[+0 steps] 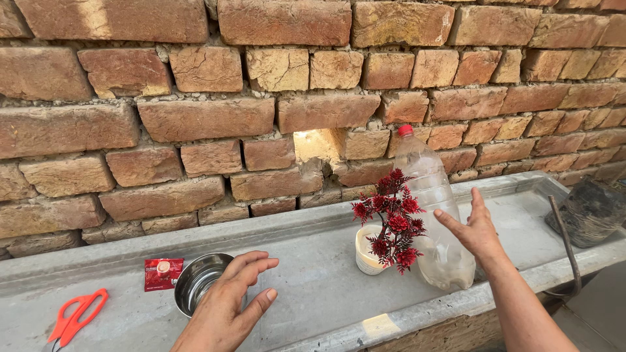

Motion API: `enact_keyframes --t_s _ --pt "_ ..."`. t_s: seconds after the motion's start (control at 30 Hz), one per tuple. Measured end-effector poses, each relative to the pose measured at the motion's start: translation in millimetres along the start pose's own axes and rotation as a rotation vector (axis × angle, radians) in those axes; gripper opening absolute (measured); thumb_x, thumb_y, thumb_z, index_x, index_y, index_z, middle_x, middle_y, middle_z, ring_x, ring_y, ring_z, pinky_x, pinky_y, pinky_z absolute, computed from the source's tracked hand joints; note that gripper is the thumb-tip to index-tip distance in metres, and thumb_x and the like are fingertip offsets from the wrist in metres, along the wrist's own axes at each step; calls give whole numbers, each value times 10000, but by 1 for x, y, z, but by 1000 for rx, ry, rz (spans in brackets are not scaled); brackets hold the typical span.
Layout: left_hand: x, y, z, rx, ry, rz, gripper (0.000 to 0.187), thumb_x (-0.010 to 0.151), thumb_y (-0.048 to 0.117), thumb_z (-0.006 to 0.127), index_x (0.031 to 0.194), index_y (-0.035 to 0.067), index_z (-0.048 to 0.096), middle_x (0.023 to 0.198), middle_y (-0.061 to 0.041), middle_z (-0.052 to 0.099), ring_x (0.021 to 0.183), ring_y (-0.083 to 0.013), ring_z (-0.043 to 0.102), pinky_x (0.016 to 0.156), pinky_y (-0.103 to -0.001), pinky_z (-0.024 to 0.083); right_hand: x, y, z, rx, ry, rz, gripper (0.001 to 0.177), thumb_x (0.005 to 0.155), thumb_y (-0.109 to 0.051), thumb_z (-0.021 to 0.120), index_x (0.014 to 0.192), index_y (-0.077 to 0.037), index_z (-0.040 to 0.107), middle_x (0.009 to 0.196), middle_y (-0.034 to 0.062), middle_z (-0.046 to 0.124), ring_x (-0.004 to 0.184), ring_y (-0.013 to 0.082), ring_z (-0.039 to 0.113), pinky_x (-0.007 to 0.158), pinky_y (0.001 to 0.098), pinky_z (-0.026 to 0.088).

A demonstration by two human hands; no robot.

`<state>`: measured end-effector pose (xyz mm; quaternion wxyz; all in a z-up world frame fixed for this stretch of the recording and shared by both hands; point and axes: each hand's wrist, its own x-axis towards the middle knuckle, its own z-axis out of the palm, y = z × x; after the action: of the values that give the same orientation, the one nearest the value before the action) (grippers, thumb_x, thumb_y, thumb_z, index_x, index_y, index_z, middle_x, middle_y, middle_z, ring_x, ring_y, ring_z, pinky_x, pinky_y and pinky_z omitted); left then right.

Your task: The person pours water from a bottle into a metal cup, cuts open a packet with scissors to empty powder into the cup, and stirs the mixture with a whisk.

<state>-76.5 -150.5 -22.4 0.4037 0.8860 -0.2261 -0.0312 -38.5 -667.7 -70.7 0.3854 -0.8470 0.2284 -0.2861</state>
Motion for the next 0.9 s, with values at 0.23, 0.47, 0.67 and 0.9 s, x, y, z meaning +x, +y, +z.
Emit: enact_keyframes --t_s 0.23,0.47,0.67,0.9 --pt "-4 -8 0 23 79 91 481 909 338 674 1382 253 649 1537 -8 495 1343 -236 529 1022 -416 481 -49 -63 -41 -115 116 -174 1010 748 -441 832 1588 -103 383 1550 225 446 1376 384 502 1096 479 444" --pt "-17 -5 -13 -26 177 45 455 895 320 643 1338 219 664 1457 2 559 1303 -212 578 999 -377 493 -127 -176 -45 -109 257 -788 722 851 -280 796 1492 -101 516 1600 197 434 1466 368 454 1180 472 401" --pt "-31 -20 -28 -12 289 138 404 900 303 667 1278 160 687 1393 -26 611 1285 -239 597 1019 -381 477 -174 -211 14 -42 1 -919 687 823 -261 790 1441 -105 531 1554 175 451 1429 363 455 1165 462 375" --pt "-41 -61 -62 34 386 128 406 897 280 681 1277 137 666 1373 -41 636 1249 -254 617 1001 -380 493 -222 -203 129 244 -447 -790 758 838 -331 810 1489 -127 481 1552 140 485 1455 329 460 1170 454 386"
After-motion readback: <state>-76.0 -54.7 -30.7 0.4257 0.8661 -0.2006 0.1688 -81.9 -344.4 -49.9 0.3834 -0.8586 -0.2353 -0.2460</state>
